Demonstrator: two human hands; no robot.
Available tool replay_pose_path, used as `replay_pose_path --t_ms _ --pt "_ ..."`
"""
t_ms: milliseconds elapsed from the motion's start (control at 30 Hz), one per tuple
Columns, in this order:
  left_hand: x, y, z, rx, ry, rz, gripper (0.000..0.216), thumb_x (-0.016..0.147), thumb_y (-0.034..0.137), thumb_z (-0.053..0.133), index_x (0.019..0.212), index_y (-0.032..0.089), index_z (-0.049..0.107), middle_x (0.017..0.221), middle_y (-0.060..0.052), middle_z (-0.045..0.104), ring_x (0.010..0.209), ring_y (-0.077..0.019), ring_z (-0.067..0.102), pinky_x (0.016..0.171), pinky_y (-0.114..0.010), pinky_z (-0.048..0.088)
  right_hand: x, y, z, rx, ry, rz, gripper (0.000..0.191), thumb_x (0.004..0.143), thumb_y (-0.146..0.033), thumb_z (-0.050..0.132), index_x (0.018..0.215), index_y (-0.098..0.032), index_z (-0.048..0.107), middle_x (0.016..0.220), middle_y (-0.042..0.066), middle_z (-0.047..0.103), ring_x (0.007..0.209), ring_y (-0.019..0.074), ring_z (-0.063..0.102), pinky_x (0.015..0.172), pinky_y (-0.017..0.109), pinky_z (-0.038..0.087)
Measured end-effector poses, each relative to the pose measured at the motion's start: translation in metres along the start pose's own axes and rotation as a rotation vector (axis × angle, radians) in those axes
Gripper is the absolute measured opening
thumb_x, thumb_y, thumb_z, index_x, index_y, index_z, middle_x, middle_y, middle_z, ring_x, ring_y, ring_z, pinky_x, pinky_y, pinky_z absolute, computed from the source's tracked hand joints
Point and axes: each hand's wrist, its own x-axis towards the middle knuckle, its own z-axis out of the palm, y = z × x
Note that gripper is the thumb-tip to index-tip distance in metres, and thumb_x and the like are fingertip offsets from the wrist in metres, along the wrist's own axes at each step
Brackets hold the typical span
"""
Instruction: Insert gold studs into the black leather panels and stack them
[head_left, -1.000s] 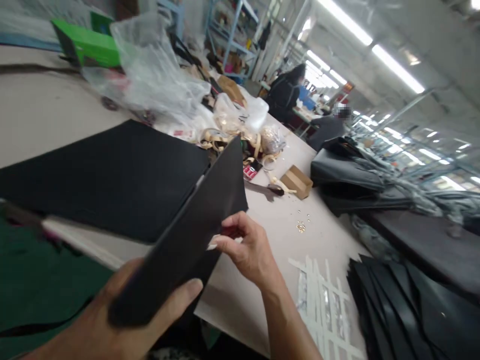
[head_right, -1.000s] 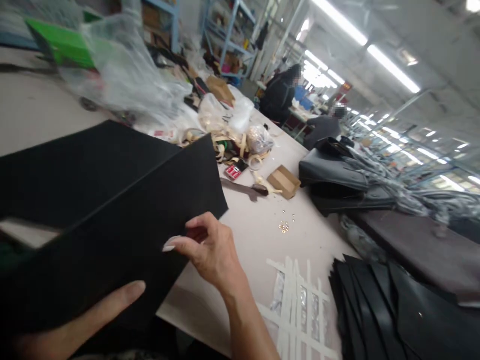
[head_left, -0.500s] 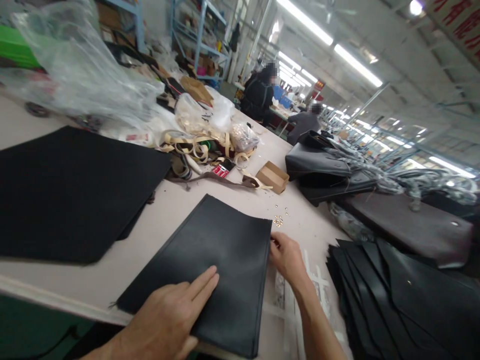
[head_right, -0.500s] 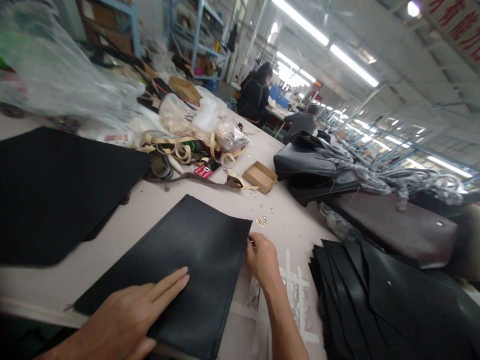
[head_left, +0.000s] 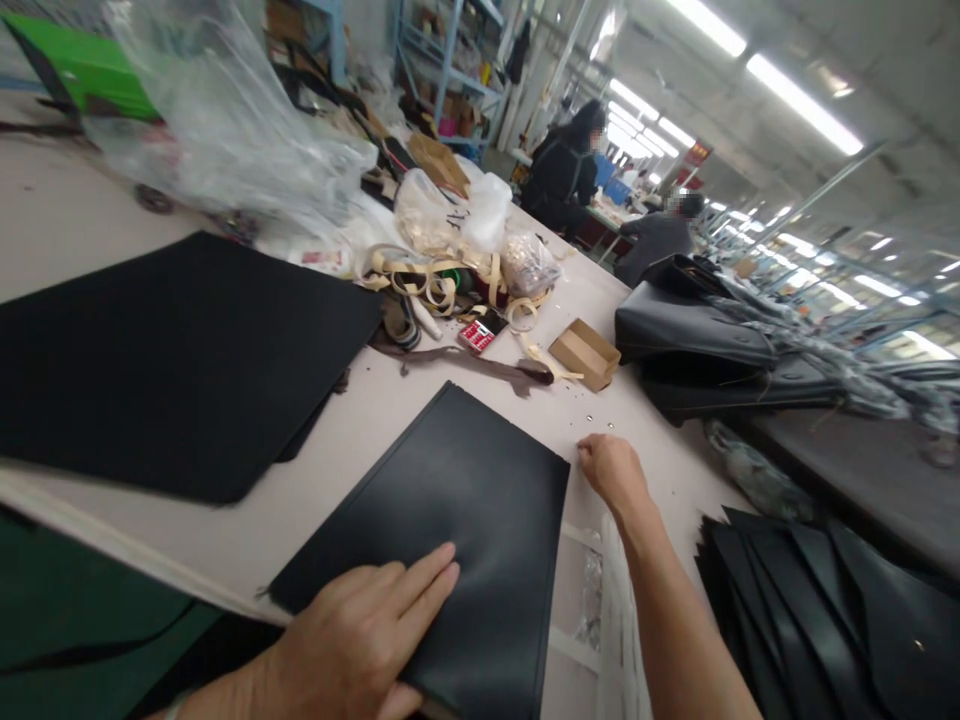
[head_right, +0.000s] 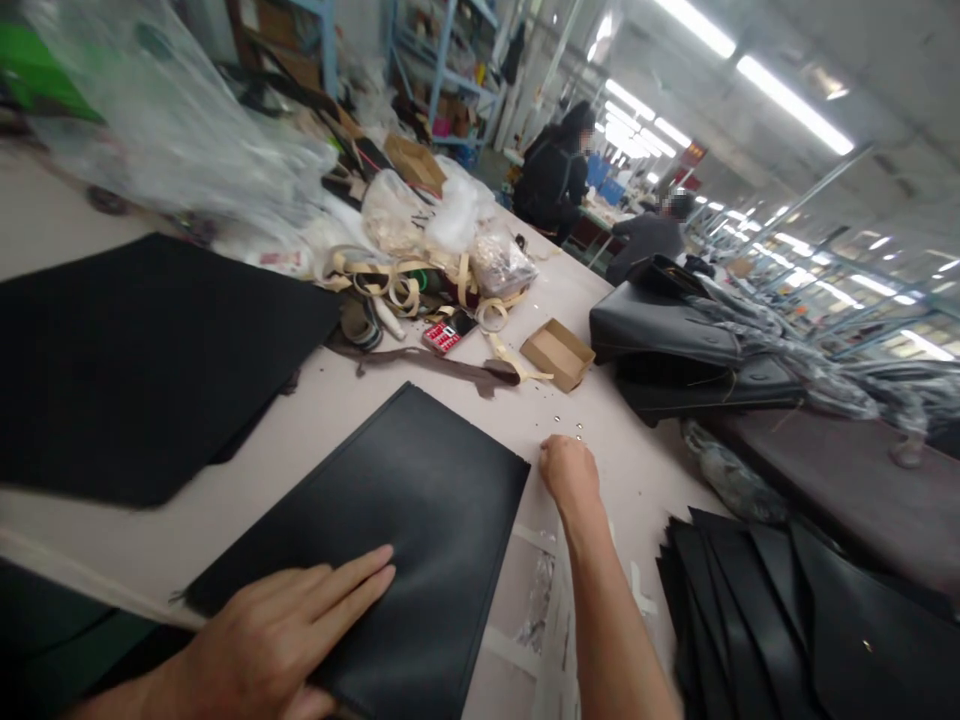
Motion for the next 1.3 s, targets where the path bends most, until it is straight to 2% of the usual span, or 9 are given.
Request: replay_pose_path --t_ms 133,267,400,533,633,733,900,1100,1300 --pt "0.004 0.003 -0.012 -0.008 -0.046 0.004 0.077 0.072 0.030 0.072 0.144 0.014 0.047 0.151 -0.014 0.048 0.107 -0.0293 0.063 0.088 -0.042 0.054 0.010 -0.007 -0.002 -0.076 -0.041 0.063 0.034 0.080 -0.012 0.053 0.104 -0.012 0.078 0.101 0.023 0.075 0.099 0.0323 0.071 0.085 0.037 0.051" --pt "0.006 0.000 -0.013 -0.022 -0.030 0.065 0.077 0.078 0.042 0.070 0.143 0.009 0.046 0.145 -0.018 0.054 0.099 -0.0289 0.064 0.080 -0.041 0.053 0.015 -0.005 -0.004 -0.091 -0.057 0.114 0.034 0.077 -0.011 0.053 0.100 -0.004 0.077 0.100 0.031 0.072 0.099 0.0379 0.071 0.085 0.043 0.051" --pt "0.007 -0.001 -0.015 -0.015 -0.010 0.108 0.076 0.081 0.046 0.068 0.141 0.006 0.045 0.141 -0.018 0.056 0.092 -0.0287 0.065 0.069 -0.041 0.053 0.006 -0.003 -0.011 0.014 -0.043 0.106 0.032 0.080 -0.014 0.052 0.096 -0.006 0.078 0.097 0.027 0.074 0.101 0.0379 0.069 0.088 0.045 0.049" --pt "0.006 0.000 -0.019 -0.016 0.003 0.110 0.077 0.080 0.048 0.070 0.140 0.006 0.046 0.135 -0.017 0.059 0.091 -0.0274 0.064 0.067 -0.039 0.051 -0.036 -0.030 -0.013 0.245 -0.062 0.007 0.035 0.088 -0.028 0.050 0.107 -0.012 0.075 0.090 0.014 0.076 0.086 0.0273 0.071 0.082 0.038 0.053" --pt "0.004 0.000 -0.020 0.007 0.034 0.116 0.071 0.081 0.046 0.070 0.137 0.008 0.048 0.136 -0.016 0.058 0.092 -0.0266 0.062 0.070 -0.039 0.049 -0.086 -0.065 -0.007 0.619 -0.219 -0.124 0.038 0.090 -0.045 0.054 0.104 -0.015 0.072 0.078 0.005 0.073 0.069 0.0193 0.067 0.067 0.030 0.054" --pt "0.002 -0.002 -0.017 0.009 0.054 0.149 0.063 0.084 0.045 0.066 0.132 0.007 0.052 0.129 -0.017 0.061 0.090 -0.0264 0.060 0.066 -0.039 0.048 -0.125 -0.094 -0.004 0.808 -0.345 -0.210 0.030 0.088 -0.045 0.059 0.093 -0.018 0.072 0.074 0.003 0.071 0.065 0.0179 0.063 0.064 0.029 0.050" --pt "0.001 -0.003 -0.014 0.023 0.097 0.155 0.064 0.085 0.048 0.062 0.131 0.004 0.053 0.121 -0.014 0.064 0.082 -0.0252 0.057 0.062 -0.040 0.047 -0.140 -0.110 -0.009 0.700 -0.339 -0.280 0.021 0.088 -0.037 0.058 0.089 -0.023 0.073 0.083 0.002 0.074 0.077 0.0206 0.065 0.072 0.030 0.045" --pt "0.001 -0.003 -0.013 0.024 0.125 0.169 0.059 0.085 0.046 0.062 0.128 0.005 0.056 0.119 -0.012 0.064 0.080 -0.0240 0.055 0.060 -0.040 0.046 -0.133 -0.117 -0.016 0.610 -0.377 -0.272 0.019 0.088 -0.034 0.057 0.085 -0.024 0.073 0.079 0.001 0.072 0.074 0.0199 0.063 0.070 0.030 0.042" --pt "0.000 -0.005 -0.012 0.004 0.146 0.184 0.058 0.086 0.046 0.060 0.127 0.005 0.057 0.115 -0.011 0.064 0.078 -0.0236 0.054 0.058 -0.039 0.045 -0.125 -0.120 -0.021 0.595 -0.489 -0.250 0.018 0.085 -0.033 0.058 0.078 -0.023 0.071 0.071 -0.001 0.068 0.068 0.0181 0.059 0.064 0.029 0.039"
